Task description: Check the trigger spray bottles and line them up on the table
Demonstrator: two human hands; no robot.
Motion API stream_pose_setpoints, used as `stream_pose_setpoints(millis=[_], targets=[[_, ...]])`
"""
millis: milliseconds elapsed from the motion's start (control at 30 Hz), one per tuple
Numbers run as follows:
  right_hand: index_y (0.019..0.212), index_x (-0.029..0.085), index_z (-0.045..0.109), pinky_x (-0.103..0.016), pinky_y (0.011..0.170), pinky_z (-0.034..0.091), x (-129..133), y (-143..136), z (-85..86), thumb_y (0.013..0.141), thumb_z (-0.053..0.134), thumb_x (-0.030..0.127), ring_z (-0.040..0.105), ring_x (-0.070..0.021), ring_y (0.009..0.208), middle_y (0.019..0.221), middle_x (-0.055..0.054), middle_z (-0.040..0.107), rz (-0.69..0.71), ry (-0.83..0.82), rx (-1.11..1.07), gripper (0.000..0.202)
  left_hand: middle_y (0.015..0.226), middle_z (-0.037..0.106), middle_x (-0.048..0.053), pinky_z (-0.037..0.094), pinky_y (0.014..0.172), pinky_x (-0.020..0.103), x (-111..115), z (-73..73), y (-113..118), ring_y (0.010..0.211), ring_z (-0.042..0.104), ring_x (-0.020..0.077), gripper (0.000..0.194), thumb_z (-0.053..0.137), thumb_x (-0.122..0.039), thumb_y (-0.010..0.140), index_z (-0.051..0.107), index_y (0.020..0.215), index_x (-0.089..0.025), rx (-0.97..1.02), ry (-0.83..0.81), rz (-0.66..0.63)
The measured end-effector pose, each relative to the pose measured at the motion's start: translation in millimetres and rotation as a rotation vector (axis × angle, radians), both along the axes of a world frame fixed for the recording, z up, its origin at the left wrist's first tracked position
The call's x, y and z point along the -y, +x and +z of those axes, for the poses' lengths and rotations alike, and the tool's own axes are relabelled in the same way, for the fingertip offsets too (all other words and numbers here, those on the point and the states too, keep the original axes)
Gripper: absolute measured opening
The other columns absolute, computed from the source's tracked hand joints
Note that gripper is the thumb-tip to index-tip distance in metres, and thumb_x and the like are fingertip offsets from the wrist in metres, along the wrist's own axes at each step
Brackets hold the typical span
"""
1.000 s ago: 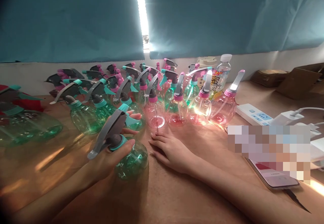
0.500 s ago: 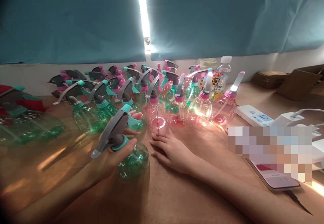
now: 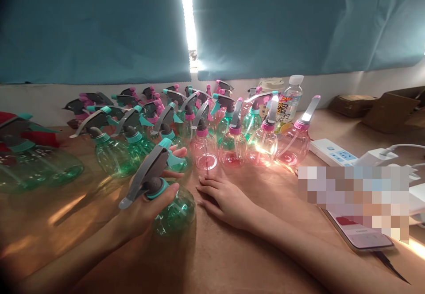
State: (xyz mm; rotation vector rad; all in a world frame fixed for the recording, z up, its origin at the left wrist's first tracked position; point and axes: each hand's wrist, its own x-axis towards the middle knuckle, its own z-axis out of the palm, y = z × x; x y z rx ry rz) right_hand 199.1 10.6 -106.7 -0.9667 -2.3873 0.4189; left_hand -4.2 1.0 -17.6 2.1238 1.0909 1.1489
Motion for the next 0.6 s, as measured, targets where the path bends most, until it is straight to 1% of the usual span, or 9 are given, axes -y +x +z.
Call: stream_pose_setpoints(millis=[67, 200, 233, 300, 367, 400, 433, 533, 600], targets=[[0.129, 0.019, 0.058, -0.046, 0.108, 0.043, -0.2, 0.2, -0.4, 0.097, 0.049, 0.036, 0.051, -0.0259, 0.127, 0.131, -0.010, 0.062, 0.001, 0.001, 0.000, 0.038, 0.105, 0.068, 0.004, 0.058, 0.075, 0.034, 0.2, 0.9, -0.5, 0.079, 0.068, 0.0173, 0.055, 0.056, -0.020, 0.081, 0.045, 0.135, -0.028, -0.016, -0.013, -0.015], [0.129, 0.019, 0.059, -0.046, 0.108, 0.042, -0.6, 0.4, -0.7, 0.097, 0.049, 0.037, 0.051, -0.0260, 0.128, 0.131, -0.010, 0.062, -0.003, 0.002, 0.007, 0.038, 0.128, 0.061, 0.006, 0.059, 0.078, 0.032, -0.3, 1.4, -0.8, 0.089, 0.069, 0.0183, 0.054, 0.056, -0.020, 0.082, 0.047, 0.134, -0.028, -0.016, -0.012, -0.033], [0.129, 0.019, 0.059, -0.045, 0.108, 0.042, -0.6, 0.4, -0.7, 0.097, 0.049, 0.037, 0.051, -0.0260, 0.128, 0.131, -0.010, 0.062, -0.004, 0.002, 0.008, 0.038, 0.125, 0.063, 0.006, 0.059, 0.078, 0.032, -0.6, 1.0, -0.9, 0.087, 0.069, 0.0182, 0.054, 0.056, -0.020, 0.082, 0.046, 0.135, -0.028, -0.016, -0.012, -0.033], [0.129, 0.018, 0.059, -0.045, 0.108, 0.043, -0.6, 0.4, -0.9, 0.097, 0.049, 0.037, 0.051, -0.0260, 0.127, 0.131, -0.011, 0.062, -0.004, -0.002, 0.009, 0.039, 0.103, 0.070, 0.003, 0.059, 0.078, 0.033, -1.2, -0.1, -1.1, 0.074, 0.068, 0.0162, 0.056, 0.055, -0.021, 0.082, 0.044, 0.137, -0.026, -0.019, -0.012, -0.033], [0.129, 0.018, 0.059, -0.045, 0.108, 0.043, -0.7, 0.4, -1.3, 0.097, 0.049, 0.037, 0.051, -0.0258, 0.127, 0.131, -0.011, 0.061, -0.005, -0.005, 0.006, 0.038, 0.081, 0.068, -0.001, 0.060, 0.077, 0.033, -1.5, -1.0, -1.4, 0.061, 0.063, 0.0137, 0.058, 0.054, -0.022, 0.082, 0.042, 0.139, -0.025, -0.024, -0.015, -0.032], [0.129, 0.018, 0.059, -0.045, 0.108, 0.043, -0.7, 0.5, -1.5, 0.097, 0.049, 0.037, 0.051, -0.0257, 0.128, 0.131, -0.011, 0.061, -0.005, -0.004, 0.004, 0.038, 0.077, 0.067, -0.002, 0.060, 0.075, 0.033, -1.6, -1.1, -1.5, 0.057, 0.061, 0.0126, 0.059, 0.054, -0.022, 0.082, 0.041, 0.139, -0.024, -0.028, -0.017, -0.031], [0.129, 0.018, 0.058, -0.045, 0.108, 0.043, -0.9, 0.5, -1.8, 0.097, 0.049, 0.037, 0.051, -0.0255, 0.128, 0.131, -0.011, 0.061, -0.004, -0.004, 0.002, 0.038, 0.079, 0.067, -0.002, 0.059, 0.072, 0.031, -1.7, -1.2, -1.5, 0.056, 0.060, 0.0119, 0.059, 0.054, -0.022, 0.081, 0.042, 0.139, -0.024, -0.034, -0.017, -0.029], [0.128, 0.019, 0.059, -0.045, 0.108, 0.042, -1.0, 0.6, -2.0, 0.097, 0.049, 0.037, 0.050, -0.0255, 0.129, 0.131, -0.011, 0.061, 0.004, -0.003, 0.000, 0.038, 0.099, 0.068, 0.003, 0.057, 0.062, 0.026, -1.8, -0.8, -1.2, 0.064, 0.063, 0.0125, 0.058, 0.054, -0.022, 0.080, 0.043, 0.138, -0.024, -0.039, -0.004, -0.017], [0.128, 0.019, 0.059, -0.046, 0.108, 0.042, -0.9, 0.6, -1.9, 0.097, 0.048, 0.038, 0.050, -0.0258, 0.128, 0.131, -0.010, 0.061, 0.006, -0.003, -0.002, 0.038, 0.101, 0.068, 0.004, 0.057, 0.061, 0.027, -1.9, 0.0, -0.6, 0.070, 0.065, 0.0145, 0.058, 0.053, -0.023, 0.080, 0.044, 0.137, -0.024, -0.054, 0.013, -0.009]])
